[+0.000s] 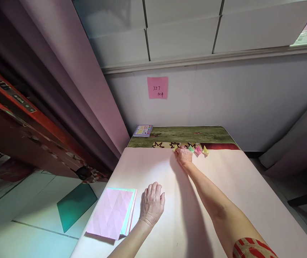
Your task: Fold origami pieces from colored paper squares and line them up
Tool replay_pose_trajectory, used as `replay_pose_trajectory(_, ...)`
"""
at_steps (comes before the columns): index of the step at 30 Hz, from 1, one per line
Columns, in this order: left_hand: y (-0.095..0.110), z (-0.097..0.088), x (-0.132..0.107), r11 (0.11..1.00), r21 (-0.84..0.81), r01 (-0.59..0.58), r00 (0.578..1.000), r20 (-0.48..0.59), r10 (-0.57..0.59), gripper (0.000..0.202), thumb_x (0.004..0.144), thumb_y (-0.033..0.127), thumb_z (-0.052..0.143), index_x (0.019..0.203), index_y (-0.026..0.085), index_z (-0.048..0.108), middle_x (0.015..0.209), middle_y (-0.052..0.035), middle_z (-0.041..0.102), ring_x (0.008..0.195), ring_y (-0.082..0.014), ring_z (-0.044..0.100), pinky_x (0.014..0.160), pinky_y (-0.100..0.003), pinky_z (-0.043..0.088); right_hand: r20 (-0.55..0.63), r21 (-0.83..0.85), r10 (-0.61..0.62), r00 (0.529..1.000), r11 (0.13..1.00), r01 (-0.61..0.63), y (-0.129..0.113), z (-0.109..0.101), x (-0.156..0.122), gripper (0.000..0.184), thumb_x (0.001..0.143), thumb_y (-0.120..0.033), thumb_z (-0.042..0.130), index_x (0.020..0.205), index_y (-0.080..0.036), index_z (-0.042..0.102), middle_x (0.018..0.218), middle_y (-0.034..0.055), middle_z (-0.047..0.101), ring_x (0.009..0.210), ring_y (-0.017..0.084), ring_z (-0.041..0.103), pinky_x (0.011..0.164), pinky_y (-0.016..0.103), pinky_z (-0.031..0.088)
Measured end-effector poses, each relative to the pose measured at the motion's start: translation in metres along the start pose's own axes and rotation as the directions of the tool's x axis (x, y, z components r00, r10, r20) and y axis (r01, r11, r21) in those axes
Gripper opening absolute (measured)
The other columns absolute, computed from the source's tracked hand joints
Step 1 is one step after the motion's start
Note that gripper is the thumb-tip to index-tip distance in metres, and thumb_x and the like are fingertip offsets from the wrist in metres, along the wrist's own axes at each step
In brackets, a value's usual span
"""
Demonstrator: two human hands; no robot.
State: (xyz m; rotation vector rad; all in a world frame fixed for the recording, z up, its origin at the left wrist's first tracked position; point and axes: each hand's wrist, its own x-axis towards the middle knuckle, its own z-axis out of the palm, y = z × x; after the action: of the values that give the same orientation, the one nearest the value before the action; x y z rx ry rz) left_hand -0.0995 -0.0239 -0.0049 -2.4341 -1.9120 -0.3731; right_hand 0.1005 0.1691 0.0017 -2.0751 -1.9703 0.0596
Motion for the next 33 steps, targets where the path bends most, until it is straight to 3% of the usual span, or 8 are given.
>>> replay_pose_trajectory(6, 0.001, -0.003, 0.001, 1.0, 0.002, -0.003, 1.0, -0.007, 0.003, 0.016, 0.091, 0.028, 0.052, 0.105, 0.024, 0.058, 0.118, -0.0052, 0.058, 0.103, -0.023, 0.053, 0.084, -0.038, 0.045, -0.069, 0.03, 0.063, 0.996, 0.998, -0.061, 0.021, -0.008, -0.007, 0.034, 0.095, -0.048, 0.049, 0.111, -0.03, 0.072, 0.107, 0.0048, 0.07, 0.08, 0.017, 0.062, 0.056, 0.026, 0.029)
replay_pose_trajectory(12, 0.001, -0.003, 0.002, 1.0, 0.007, -0.007, 1.0, -0.018, 0.007, 0.016, 0.091, 0.027, 0.052, 0.105, 0.024, 0.059, 0.12, -0.0061, 0.058, 0.103, -0.0231, 0.053, 0.084, -0.037, 0.045, -0.134, 0.087, 0.146, 0.98, 0.987, -0.135, 0.052, -0.009, -0.018, 0.03, 0.094, -0.045, 0.05, 0.105, -0.029, 0.073, 0.1, 0.0035, 0.07, 0.079, 0.017, 0.061, 0.056, 0.026, 0.027)
replay_pose_trajectory(18, 0.001, -0.001, 0.001, 1.0, -0.001, -0.008, 0.999, -0.038, 0.008, 0.015, 0.091, 0.027, 0.053, 0.104, 0.023, 0.058, 0.117, -0.0047, 0.059, 0.102, -0.0228, 0.053, 0.083, -0.038, 0.045, -0.074, 0.019, 0.106, 0.992, 0.994, -0.105, 0.039, 0.0, -0.012, 0.037, 0.093, -0.053, 0.046, 0.111, -0.031, 0.071, 0.107, 0.0033, 0.068, 0.077, 0.017, 0.06, 0.057, 0.026, 0.031)
replay_pose_trajectory(22, 0.0, 0.0, 0.0, 1.0, -0.003, -0.008, 0.999, -0.05, 0.008, 0.015, 0.091, 0.027, 0.054, 0.105, 0.023, 0.058, 0.118, -0.0045, 0.059, 0.102, -0.023, 0.053, 0.083, -0.039, 0.044, -0.049, 0.007, 0.092, 0.995, 0.996, -0.092, 0.032, 0.002, -0.008, 0.037, 0.095, -0.048, 0.044, 0.11, -0.03, 0.072, 0.106, 0.005, 0.068, 0.076, 0.018, 0.061, 0.057, 0.026, 0.032)
replay_pose_trajectory(33, 0.0, 0.001, 0.0, 1.0, 0.0, -0.019, 0.998, -0.067, 0.019, 0.014, 0.09, 0.026, 0.055, 0.104, 0.023, 0.058, 0.116, -0.0044, 0.059, 0.1, -0.0229, 0.053, 0.082, -0.039, 0.044, -0.036, -0.025, 0.049, 0.998, 0.998, -0.05, 0.042, 0.002, -0.009, 0.039, 0.096, -0.048, 0.041, 0.113, -0.031, 0.071, 0.11, 0.0047, 0.069, 0.082, 0.019, 0.063, 0.058, 0.026, 0.035)
